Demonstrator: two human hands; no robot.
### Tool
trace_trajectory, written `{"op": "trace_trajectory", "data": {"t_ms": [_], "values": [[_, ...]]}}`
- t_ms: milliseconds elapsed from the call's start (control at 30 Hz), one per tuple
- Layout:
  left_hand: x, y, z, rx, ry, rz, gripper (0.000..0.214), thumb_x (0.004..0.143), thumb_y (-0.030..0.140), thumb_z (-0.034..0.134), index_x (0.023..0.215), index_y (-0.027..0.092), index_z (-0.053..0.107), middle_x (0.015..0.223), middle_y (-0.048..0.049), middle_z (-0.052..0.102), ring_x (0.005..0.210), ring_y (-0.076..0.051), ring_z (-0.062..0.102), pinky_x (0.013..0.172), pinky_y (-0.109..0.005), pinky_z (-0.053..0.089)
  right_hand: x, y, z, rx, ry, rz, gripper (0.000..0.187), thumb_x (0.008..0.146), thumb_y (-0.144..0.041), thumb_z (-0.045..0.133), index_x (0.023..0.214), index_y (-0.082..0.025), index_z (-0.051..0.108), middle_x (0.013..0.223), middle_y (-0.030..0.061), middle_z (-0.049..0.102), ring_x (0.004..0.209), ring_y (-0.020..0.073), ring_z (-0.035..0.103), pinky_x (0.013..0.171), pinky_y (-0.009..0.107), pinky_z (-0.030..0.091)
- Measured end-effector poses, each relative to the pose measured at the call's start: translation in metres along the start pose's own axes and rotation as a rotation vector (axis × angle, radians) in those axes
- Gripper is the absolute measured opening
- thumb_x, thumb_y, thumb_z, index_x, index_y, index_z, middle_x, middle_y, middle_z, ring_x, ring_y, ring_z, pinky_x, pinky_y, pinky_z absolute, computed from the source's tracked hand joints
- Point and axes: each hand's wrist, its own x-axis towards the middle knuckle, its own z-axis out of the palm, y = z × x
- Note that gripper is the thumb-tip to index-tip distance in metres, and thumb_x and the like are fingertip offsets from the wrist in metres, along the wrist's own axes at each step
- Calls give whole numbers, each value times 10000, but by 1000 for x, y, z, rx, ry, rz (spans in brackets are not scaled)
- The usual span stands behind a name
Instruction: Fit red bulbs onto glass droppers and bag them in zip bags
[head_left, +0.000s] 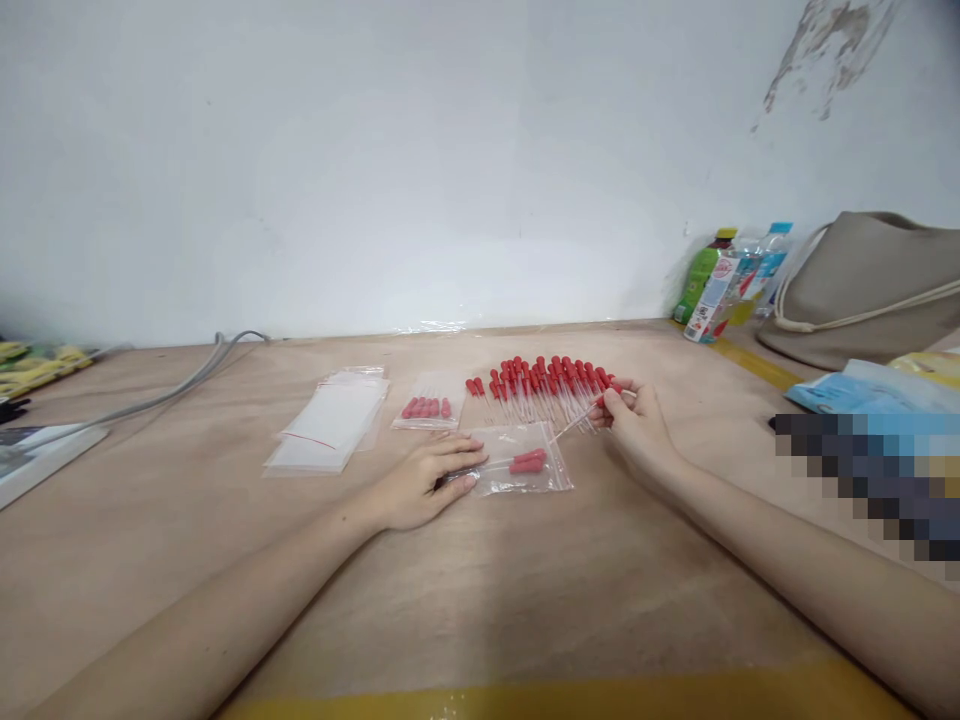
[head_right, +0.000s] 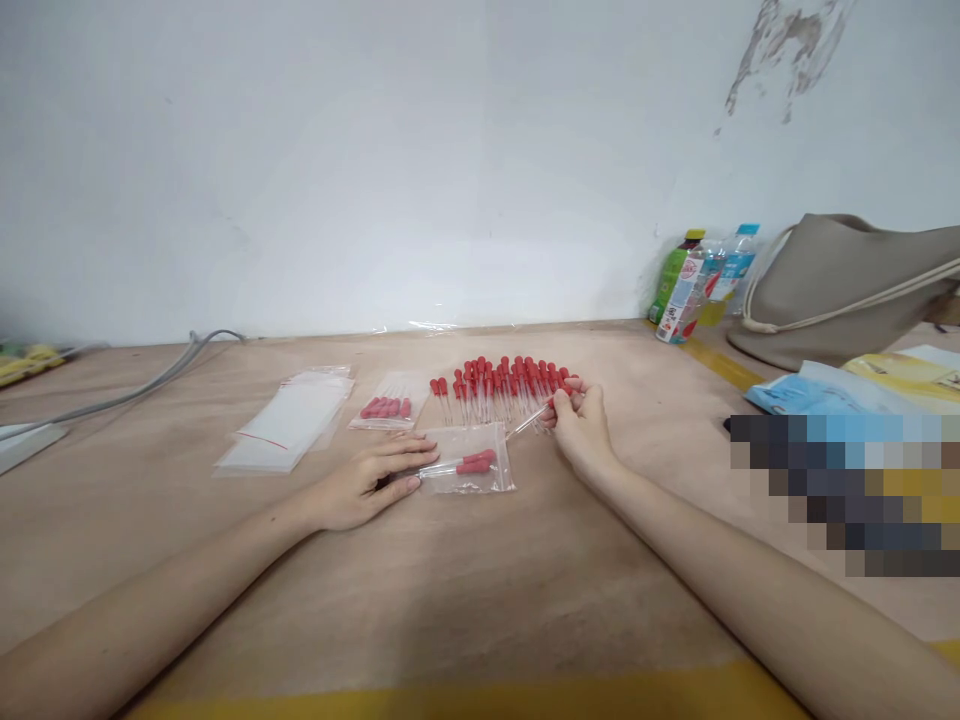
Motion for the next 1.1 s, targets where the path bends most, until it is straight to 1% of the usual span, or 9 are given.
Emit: {"op": "trace_trajectory", "data": {"t_ms": [167, 267, 400, 500, 600, 733, 867, 1000, 1100], "values": [[0, 3, -1, 14, 1, 7, 378, 890, 332, 398, 1255, 252, 456, 1302, -49, 469, 1228, -199, 393, 1032, -433, 313, -16, 1, 9, 110, -24, 216, 272, 695, -225, 580, 827, -230, 342, 612, -63, 551, 557, 104, 596, 596, 259, 509], [0, 3, -1, 16, 14, 20, 402, 886, 332, 409, 1276, 236, 424, 1294, -60, 477, 1217, -197, 404, 1032, -431, 312, -25, -1, 9, 66, -140, 257, 257, 677, -240, 608, 796, -219, 381, 644, -40, 581, 629, 111, 611, 665, 270, 506], [0, 2, -2, 17, 15, 5, 411, 882, 339, 419, 1278, 229, 415, 1294, -65, 474, 1211, -199, 408, 1031, -428, 313, -31, -1, 5, -217, -375, 103, 255, 617, -312, 667, 747, -186, 487, 686, -4, 604, 650, 117, 580, 648, 262, 476], [0, 2, -3, 20, 14, 17, 407, 884, 336, 417, 1278, 235, 413, 1288, -59, 479, 1209, -196, 408, 1032, -426, 309, -28, 4, 3, -383, -480, -20, 263, 607, -368, 671, 730, -171, 548, 673, 8, 608, 613, 121, 554, 589, 255, 453], [0, 1, -3, 19, 13, 30, 400, 887, 327, 411, 1276, 237, 414, 1284, -51, 485, 1204, -193, 413, 1029, -422, 314, -23, 8, 2, -506, -515, -95, 258, 625, -397, 656, 730, -168, 599, 680, 20, 627, 609, 133, 552, 558, 253, 434], [0, 0, -3, 15, -3, 23, 403, 886, 333, 410, 1277, 239, 416, 1286, -47, 484, 1208, -194, 411, 1035, -419, 307, -22, 6, 5, -666, -491, -171, 251, 676, -424, 611, 669, -176, 644, 599, 8, 604, 555, 129, 525, 517, 246, 394], [0, -1, -2, 9, -2, 11, 408, 882, 342, 418, 1276, 241, 419, 1290, -40, 483, 1219, -196, 399, 1045, -418, 292, -27, 4, 11, -717, -467, -331, 255, 724, -408, 573, 613, -185, 632, 618, 12, 578, 580, 132, 507, 537, 251, 386], [0, -1, -2, 11, 2, 4, 414, 882, 346, 416, 1282, 240, 412, 1293, -44, 479, 1222, -204, 396, 1044, -426, 288, -31, 3, 12, -758, -578, -515, 205, 789, -300, 505, 719, -210, 676, 805, 50, 586, 760, 166, 526, 689, 296, 411], [0, -1, -2, 13, 4, 14, 408, 883, 342, 414, 1278, 242, 418, 1286, -42, 487, 1216, -200, 403, 1043, -427, 289, -33, 1, 12, -794, -684, -543, 227, 801, -202, 458, 827, -220, 683, 813, 56, 579, 774, 167, 516, 703, 298, 407]]}}
